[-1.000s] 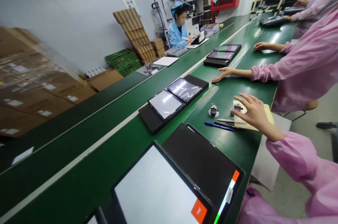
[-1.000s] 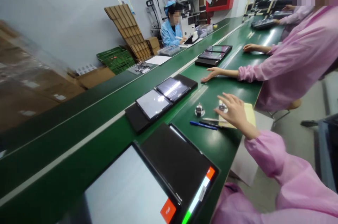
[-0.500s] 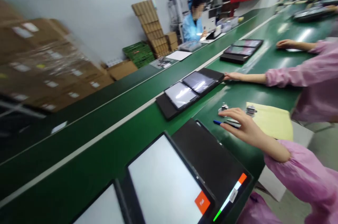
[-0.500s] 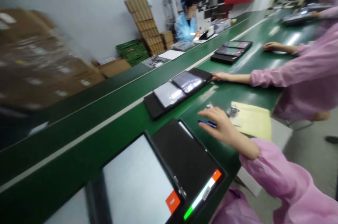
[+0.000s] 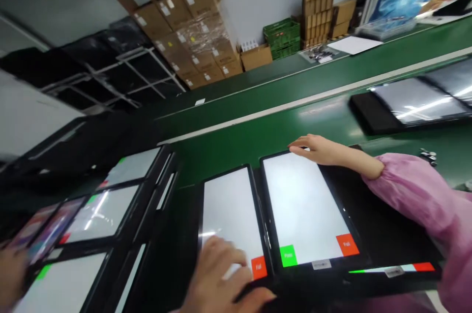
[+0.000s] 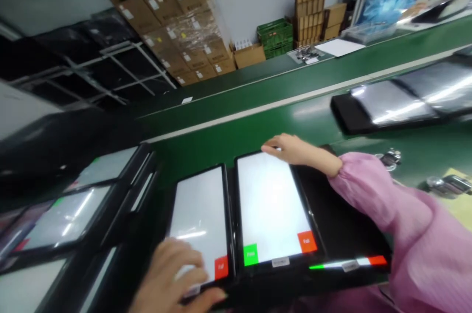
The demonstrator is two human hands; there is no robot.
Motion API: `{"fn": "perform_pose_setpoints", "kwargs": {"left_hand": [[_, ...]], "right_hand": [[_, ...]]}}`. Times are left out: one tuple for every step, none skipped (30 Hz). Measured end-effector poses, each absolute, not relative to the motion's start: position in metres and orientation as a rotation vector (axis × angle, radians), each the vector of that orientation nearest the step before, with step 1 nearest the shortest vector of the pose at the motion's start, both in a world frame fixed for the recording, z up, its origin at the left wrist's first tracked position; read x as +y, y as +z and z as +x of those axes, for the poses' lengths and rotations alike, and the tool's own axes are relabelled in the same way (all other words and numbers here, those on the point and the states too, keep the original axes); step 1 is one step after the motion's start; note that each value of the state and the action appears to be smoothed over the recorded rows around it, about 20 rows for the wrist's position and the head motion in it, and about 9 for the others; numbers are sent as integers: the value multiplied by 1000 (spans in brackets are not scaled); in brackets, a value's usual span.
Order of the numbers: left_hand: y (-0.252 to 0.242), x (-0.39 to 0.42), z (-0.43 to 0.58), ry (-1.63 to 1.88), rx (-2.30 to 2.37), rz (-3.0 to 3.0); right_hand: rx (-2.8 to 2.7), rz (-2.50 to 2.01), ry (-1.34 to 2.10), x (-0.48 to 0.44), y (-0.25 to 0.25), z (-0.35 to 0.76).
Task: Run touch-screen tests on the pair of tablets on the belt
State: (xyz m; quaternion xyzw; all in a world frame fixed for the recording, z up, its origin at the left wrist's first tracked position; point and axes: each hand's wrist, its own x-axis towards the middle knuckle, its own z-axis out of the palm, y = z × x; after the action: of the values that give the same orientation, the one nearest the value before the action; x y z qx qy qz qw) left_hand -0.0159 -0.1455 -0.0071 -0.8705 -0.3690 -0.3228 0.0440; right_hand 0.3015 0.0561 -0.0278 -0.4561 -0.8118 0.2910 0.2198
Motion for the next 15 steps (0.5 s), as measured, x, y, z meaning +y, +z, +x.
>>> {"fn": "perform_pose_setpoints", "kwargs": {"left_hand": [[-8,-150,4,-957,-1047,-2649],[-10,-153,20,-852,-989,-2681],[-11,-155,32,-779,-956,-2683],[-12,-155,41,-708,-932,-2689],[-12,-154,46,-668,-922,-2693],[-11,-154,48,-667,-917,-2685],[-11,-153,48,-674,-911,-2678],[-10,-153,48,-675,-906,-2678],[-9,-154,48,-673,-898,-2676],[-8,-155,49,-677,-893,-2671],[-7,-157,49,-672,-890,-2669],[-6,-158,50,-659,-885,-2667],[-5,-160,52,-642,-873,-2669],[-5,-162,52,-629,-859,-2671],[-4,-163,53,-611,-843,-2680]], "right_hand": [[-2234,-1263,859,60,-28,300],[-2217,-1267,913,63,-29,300],[-2197,-1274,962,65,-29,300],[-2175,-1281,1004,67,-29,301],[-2151,-1287,1039,68,-28,303],[-2130,-1290,1070,69,-27,305],[-2110,-1290,1097,68,-26,306],[-2090,-1288,1119,68,-25,308],[-2071,-1284,1138,67,-24,309],[-2054,-1280,1156,67,-22,310],[-2039,-1275,1171,66,-21,310],[-2026,-1270,1182,65,-21,310],[-2015,-1263,1192,65,-21,310],[-2007,-1254,1200,65,-21,309],[-1999,-1246,1205,64,-22,309]]}}
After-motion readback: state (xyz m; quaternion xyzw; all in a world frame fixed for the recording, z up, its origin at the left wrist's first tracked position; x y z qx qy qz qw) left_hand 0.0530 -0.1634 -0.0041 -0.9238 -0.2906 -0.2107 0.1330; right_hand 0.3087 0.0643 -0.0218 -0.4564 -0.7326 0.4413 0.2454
